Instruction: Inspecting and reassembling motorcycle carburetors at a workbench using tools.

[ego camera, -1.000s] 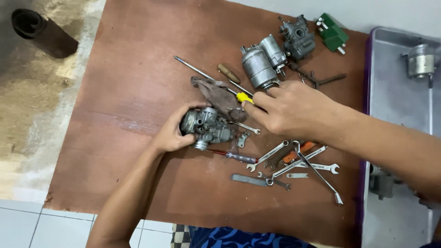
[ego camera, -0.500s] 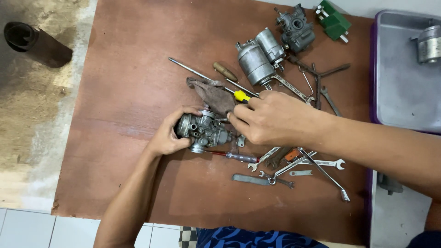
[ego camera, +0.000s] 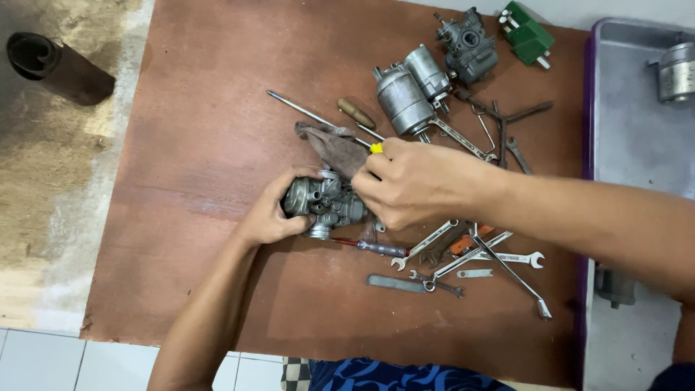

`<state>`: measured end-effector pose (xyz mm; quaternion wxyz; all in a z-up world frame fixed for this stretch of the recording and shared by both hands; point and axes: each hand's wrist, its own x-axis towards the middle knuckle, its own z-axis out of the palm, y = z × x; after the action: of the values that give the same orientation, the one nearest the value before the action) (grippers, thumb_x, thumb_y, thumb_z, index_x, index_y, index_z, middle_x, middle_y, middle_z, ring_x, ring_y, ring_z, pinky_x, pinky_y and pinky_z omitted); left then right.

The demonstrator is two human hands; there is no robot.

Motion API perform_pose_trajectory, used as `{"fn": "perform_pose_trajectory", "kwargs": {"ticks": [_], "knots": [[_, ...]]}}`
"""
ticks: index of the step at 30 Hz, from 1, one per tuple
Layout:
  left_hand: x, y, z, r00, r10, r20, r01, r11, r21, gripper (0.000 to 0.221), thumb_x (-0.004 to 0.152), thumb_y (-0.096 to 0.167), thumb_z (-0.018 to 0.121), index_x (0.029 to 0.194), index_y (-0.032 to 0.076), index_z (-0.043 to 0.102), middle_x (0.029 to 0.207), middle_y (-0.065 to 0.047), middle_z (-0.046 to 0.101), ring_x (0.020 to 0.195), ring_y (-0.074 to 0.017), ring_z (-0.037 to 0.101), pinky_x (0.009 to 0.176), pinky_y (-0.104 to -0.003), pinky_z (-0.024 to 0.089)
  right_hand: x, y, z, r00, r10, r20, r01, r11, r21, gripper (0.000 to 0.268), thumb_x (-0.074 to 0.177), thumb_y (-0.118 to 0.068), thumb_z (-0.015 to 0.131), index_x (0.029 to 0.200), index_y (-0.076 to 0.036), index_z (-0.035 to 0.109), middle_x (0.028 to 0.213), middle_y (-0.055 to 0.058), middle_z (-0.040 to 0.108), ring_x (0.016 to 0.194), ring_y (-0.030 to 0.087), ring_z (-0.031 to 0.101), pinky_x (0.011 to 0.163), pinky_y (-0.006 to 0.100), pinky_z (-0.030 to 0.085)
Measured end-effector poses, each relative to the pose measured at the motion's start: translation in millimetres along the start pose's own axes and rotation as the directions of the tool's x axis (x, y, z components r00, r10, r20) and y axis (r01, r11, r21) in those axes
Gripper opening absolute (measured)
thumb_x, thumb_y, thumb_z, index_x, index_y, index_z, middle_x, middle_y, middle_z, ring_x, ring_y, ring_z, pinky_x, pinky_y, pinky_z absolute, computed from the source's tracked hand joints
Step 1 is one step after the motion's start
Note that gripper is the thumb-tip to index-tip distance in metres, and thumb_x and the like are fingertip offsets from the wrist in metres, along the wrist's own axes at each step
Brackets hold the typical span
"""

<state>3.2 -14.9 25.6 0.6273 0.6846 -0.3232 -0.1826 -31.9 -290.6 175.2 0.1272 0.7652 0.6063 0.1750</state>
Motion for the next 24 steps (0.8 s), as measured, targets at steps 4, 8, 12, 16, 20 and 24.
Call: {"fn": "perform_pose_trajectory", "kwargs": {"ticks": [4, 8, 12, 16, 20, 24], "knots": [[-4.3, -8.0, 2.9, 1.000, -0.017, -0.012, 0.017, 1.000, 0.014, 0.070, 0.063, 0.004, 0.081, 0.130, 0.006, 0.060, 0.113, -0.018, 0.064, 0.105, -0.0266, 0.060, 0.092, -0.046, 0.051, -7.4, 1.3, 20.3, 0.990, -0.111, -0.081, 0.110, 0.994, -0.018, 0.017, 0.084, -0.011, 0.054, 0.084, -0.002, 0.069, 0.074, 0.016, 0.059, 0.051, 0.028, 0.061, 0.050, 0.040, 0.047], [-3.1, -15.4, 4.8, 1.000, -0.013, -0.027, 0.015, 0.999, 0.045, 0.072, 0.062, 0.005, 0.081, 0.130, 0.007, 0.060, 0.111, -0.018, 0.064, 0.102, -0.0276, 0.062, 0.089, -0.046, 0.051, -14.1, 7.2, 31.3, 0.988, -0.111, -0.108, 0.111, 0.994, -0.002, 0.021, 0.087, -0.014, 0.053, 0.086, 0.000, 0.069, 0.072, 0.015, 0.058, 0.051, 0.027, 0.061, 0.047, 0.039, 0.047], [-1.5, -13.9, 6.3, 0.999, 0.033, -0.026, -0.032, 0.999, 0.020, 0.064, 0.062, 0.006, 0.081, 0.123, 0.006, 0.061, 0.105, -0.016, 0.061, 0.099, -0.0251, 0.060, 0.086, -0.041, 0.050, -11.7, 9.4, 39.4, 0.990, -0.095, -0.108, 0.099, 0.994, 0.034, 0.018, 0.084, -0.017, 0.055, 0.084, -0.005, 0.067, 0.071, 0.013, 0.058, 0.051, 0.025, 0.061, 0.046, 0.038, 0.047], [-1.1, -28.5, 6.9, 0.997, 0.072, -0.027, -0.073, 0.997, -0.025, 0.064, 0.061, 0.006, 0.081, 0.122, 0.004, 0.061, 0.108, -0.015, 0.062, 0.101, -0.0253, 0.060, 0.087, -0.042, 0.050, -12.0, 13.1, 35.2, 0.994, -0.064, -0.090, 0.073, 0.993, 0.094, 0.015, 0.086, -0.016, 0.055, 0.083, -0.006, 0.066, 0.071, 0.012, 0.059, 0.050, 0.025, 0.063, 0.046, 0.037, 0.048], [2.3, -21.3, 6.7, 0.997, 0.078, -0.025, -0.080, 0.994, -0.073, 0.061, 0.061, 0.005, 0.079, 0.120, 0.003, 0.061, 0.109, -0.016, 0.061, 0.102, -0.0260, 0.059, 0.089, -0.043, 0.049, -10.9, 12.4, 37.4, 0.997, -0.039, -0.072, 0.047, 0.991, 0.122, 0.015, 0.085, -0.019, 0.056, 0.082, -0.009, 0.065, 0.071, 0.010, 0.059, 0.050, 0.024, 0.063, 0.045, 0.037, 0.049], [4.2, -20.2, 6.0, 0.995, 0.102, -0.013, -0.103, 0.993, -0.056, 0.057, 0.061, 0.002, 0.079, 0.116, 0.002, 0.061, 0.105, -0.015, 0.059, 0.100, -0.0267, 0.058, 0.088, -0.042, 0.048, -9.4, 12.8, 29.0, 1.000, -0.004, 0.002, 0.004, 0.986, 0.166, 0.012, 0.088, -0.013, 0.057, 0.085, -0.008, 0.067, 0.072, 0.008, 0.061, 0.054, 0.023, 0.068, 0.048, 0.034, 0.050]]}}
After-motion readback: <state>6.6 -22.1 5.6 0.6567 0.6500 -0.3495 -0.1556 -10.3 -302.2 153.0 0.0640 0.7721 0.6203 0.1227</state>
